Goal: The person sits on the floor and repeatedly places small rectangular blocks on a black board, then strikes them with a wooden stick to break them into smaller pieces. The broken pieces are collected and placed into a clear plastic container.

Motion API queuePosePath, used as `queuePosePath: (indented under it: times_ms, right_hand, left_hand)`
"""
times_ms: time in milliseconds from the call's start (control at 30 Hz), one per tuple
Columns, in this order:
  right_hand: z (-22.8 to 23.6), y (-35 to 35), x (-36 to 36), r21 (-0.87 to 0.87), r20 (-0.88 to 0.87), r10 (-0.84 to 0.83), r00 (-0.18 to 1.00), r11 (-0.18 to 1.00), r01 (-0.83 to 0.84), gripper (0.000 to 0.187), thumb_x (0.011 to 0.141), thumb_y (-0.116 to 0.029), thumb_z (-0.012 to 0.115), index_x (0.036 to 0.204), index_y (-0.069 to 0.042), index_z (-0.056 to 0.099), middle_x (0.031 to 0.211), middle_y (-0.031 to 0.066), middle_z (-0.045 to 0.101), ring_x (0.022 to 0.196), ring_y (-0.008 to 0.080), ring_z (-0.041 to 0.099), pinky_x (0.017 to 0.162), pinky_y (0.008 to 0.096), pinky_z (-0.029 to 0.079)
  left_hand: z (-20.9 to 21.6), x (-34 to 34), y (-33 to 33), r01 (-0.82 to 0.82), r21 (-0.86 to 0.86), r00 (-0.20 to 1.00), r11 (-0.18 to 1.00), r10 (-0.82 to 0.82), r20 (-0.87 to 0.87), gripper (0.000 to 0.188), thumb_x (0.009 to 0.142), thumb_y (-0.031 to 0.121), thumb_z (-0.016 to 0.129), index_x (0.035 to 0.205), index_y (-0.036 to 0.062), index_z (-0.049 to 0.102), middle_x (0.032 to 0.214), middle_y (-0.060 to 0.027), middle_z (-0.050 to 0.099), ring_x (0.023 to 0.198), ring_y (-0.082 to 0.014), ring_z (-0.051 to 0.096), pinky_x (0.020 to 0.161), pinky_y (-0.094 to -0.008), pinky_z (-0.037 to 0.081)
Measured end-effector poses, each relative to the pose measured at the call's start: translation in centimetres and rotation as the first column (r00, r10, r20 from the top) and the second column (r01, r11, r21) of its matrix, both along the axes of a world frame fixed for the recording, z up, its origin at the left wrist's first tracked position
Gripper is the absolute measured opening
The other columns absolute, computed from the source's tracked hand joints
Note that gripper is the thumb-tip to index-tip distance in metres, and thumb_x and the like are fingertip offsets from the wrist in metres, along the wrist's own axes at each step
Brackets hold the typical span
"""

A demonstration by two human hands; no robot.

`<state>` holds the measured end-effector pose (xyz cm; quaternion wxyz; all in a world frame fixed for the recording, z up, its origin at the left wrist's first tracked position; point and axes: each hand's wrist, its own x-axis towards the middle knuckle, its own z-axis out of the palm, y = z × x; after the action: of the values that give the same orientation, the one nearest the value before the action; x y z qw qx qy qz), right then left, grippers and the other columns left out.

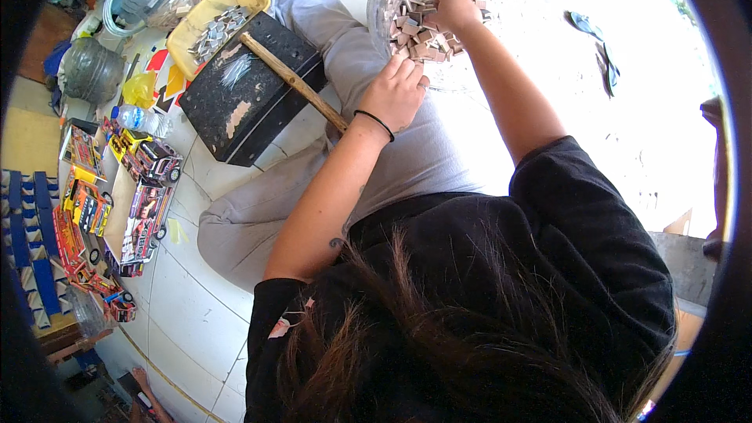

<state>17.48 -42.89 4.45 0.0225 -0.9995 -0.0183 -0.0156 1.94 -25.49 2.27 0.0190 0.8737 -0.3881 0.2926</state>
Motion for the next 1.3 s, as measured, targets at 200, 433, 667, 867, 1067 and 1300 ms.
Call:
queuePosePath:
  times_ms: [200, 433, 667, 867, 1067, 1300]
  right_hand:
    - [-0.6, 0.2, 0.3, 0.508, 0.115, -0.121, 0.986, 0.86, 0.046, 0.03, 0.074, -0.031, 0.067, 0.094, -0.009, 0.066, 0.083, 0.0141, 0.068, 0.078, 0.0217, 0.067, 0.07, 0.035, 0.052]
    - [-0.7, -0.2, -1.1, 0.301, -0.02, 0.043, 0.999, 0.953, -0.035, 0.034, 0.073, -0.037, 0.07, 0.099, -0.013, 0.068, 0.091, 0.0116, 0.069, 0.086, 0.0262, 0.066, 0.076, 0.037, 0.051]
    - [-0.6, 2.1, -2.7, 0.143, 0.017, 0.093, 0.996, 0.985, -0.094, 0.045, 0.068, -0.042, 0.072, 0.102, -0.012, 0.067, 0.097, 0.0138, 0.068, 0.092, 0.0299, 0.065, 0.081, 0.0401, 0.052]
    - [2.0, 0.6, -4.3, 0.971, -0.226, 0.041, 0.973, 0.086, 0.221, 0.029, 0.084, -0.027, 0.058, 0.1, -0.003, 0.06, 0.093, 0.013, 0.068, 0.079, 0.0165, 0.066, 0.058, 0.0263, 0.049]
    - [6.5, 0.9, -13.1, 0.811, -0.192, 0.586, 0.787, -0.357, 0.464, 0.054, 0.089, -0.016, 0.055, 0.139, -0.012, 0.036, 0.096, 0.0068, 0.057, 0.059, 0.0085, 0.05, 0.035, 0.0163, 0.031]
    - [8.3, 8.9, -19.7, 0.896, -0.281, 0.322, 0.904, -0.249, 0.367, 0.022, 0.094, -0.023, 0.05, 0.111, -0.009, 0.052, 0.092, 0.0049, 0.057, 0.062, 0.0096, 0.051, 0.045, 0.0221, 0.037]
  left_hand:
    - [-0.2, 0.0, 0.1, -0.004, 0.067, 0.998, 0.998, 0.0, 0.063, 0.019, 0.083, 0.019, 0.051, 0.079, 0.0094, 0.067, 0.084, -0.0021, 0.058, 0.094, -0.0176, 0.052, 0.1, -0.0347, 0.033]
    - [-0.4, 0.1, 0.0, 0.005, 0.034, 0.997, 0.999, -0.007, 0.073, 0.018, 0.081, 0.019, 0.052, 0.076, 0.01, 0.066, 0.083, -0.0015, 0.057, 0.091, -0.0172, 0.051, 0.095, -0.0326, 0.035]
    - [-0.3, 0.2, 0.1, 0.007, 0.044, 0.995, 0.999, -0.012, 0.1, 0.015, 0.08, 0.019, 0.053, 0.075, 0.0103, 0.064, 0.086, -0.0005, 0.057, 0.089, -0.0161, 0.051, 0.089, -0.0305, 0.037]
    - [-1.0, 0.3, 0.0, 0.026, 0.046, 0.996, 0.999, -0.03, 0.087, 0.02, 0.08, 0.02, 0.05, 0.078, 0.0107, 0.068, 0.085, -0.003, 0.058, 0.097, -0.0188, 0.051, 0.1, -0.0337, 0.032]
    - [-1.4, 0.5, -0.1, 0.081, -0.08, 0.984, 0.994, -0.067, 0.164, 0.018, 0.075, 0.02, 0.054, 0.073, 0.0077, 0.066, 0.083, -0.0028, 0.057, 0.094, -0.0188, 0.052, 0.1, -0.037, 0.035]
    - [-2.0, 0.6, -0.8, -0.024, 0.107, 0.997, 0.994, 0.032, -0.066, 0.027, 0.086, 0.027, 0.049, 0.093, 0.0114, 0.069, 0.105, -0.0008, 0.063, 0.108, -0.0166, 0.053, 0.108, -0.0389, 0.024]
